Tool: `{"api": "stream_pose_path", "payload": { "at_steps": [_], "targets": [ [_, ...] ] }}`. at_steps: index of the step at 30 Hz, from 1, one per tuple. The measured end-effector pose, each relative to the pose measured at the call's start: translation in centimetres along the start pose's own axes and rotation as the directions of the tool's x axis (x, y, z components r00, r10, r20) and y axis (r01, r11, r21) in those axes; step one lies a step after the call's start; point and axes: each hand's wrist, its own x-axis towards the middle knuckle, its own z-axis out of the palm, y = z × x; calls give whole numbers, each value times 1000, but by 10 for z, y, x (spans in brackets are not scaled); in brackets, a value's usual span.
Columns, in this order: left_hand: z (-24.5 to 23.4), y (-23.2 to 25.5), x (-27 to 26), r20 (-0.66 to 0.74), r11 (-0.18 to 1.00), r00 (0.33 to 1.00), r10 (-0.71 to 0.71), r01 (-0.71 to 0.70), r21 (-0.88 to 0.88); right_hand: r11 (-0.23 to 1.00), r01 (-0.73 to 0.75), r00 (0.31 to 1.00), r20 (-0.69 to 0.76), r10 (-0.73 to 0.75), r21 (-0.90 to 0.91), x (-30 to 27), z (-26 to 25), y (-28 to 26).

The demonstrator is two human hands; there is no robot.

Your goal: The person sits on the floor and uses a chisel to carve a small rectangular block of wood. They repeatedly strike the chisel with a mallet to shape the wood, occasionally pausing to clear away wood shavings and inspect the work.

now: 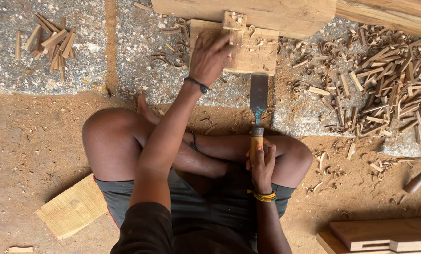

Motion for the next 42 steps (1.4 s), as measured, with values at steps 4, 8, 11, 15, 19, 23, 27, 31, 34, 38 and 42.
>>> {"api": "stream_pose_path", "payload": {
  "at_steps": [4, 8, 11, 15, 19, 23, 27, 31, 34, 38, 42],
  "targets": [
    [-19, -1, 1, -42, 986, 996, -75, 68, -154, 999, 0, 1000, -18, 1, 40, -3, -1, -7],
    [-46, 11, 4, -156, 965, 988, 18, -58, -254, 990, 15, 1000, -21, -13, 138, -14, 0, -14],
    [-60, 46, 4, -116, 897, 987, 113, -152, -414, 990, -9, 1000, -16, 11, 143, -18, 1, -27],
    [-68, 98, 6, -101, 776, 935, 339, -339, -532, 999, -30, 1000, 2, 30, 45, -14, 14, -53],
    [-60, 117, -4, 176, 765, 899, 402, -223, -604, 997, -54, 995, 90, 49, 63, -17, 33, -68],
    [-33, 113, -11, 108, 758, 908, 404, -266, -595, 993, -66, 993, 107, 55, 95, -22, 50, -75],
    [-17, 113, -6, -91, 704, 920, 382, -353, -617, 997, -53, 994, 96, 47, 65, -20, 59, -82],
    [-36, 101, -9, -30, 762, 933, 359, -312, -567, 998, -48, 994, 102, 44, 42, -20, 62, -82],
    [-37, 99, -9, -7, 763, 936, 352, -291, -576, 998, -47, 993, 107, 43, 35, -17, 63, -79],
    [-29, 104, -6, 36, 725, 945, 325, -224, -652, 995, -85, 990, 114, 77, 60, -11, 62, -74],
    [-39, 94, -11, 81, 746, 960, 268, -154, -648, 994, -107, 988, 112, 105, 10, -16, 67, -74]
  ]
}}
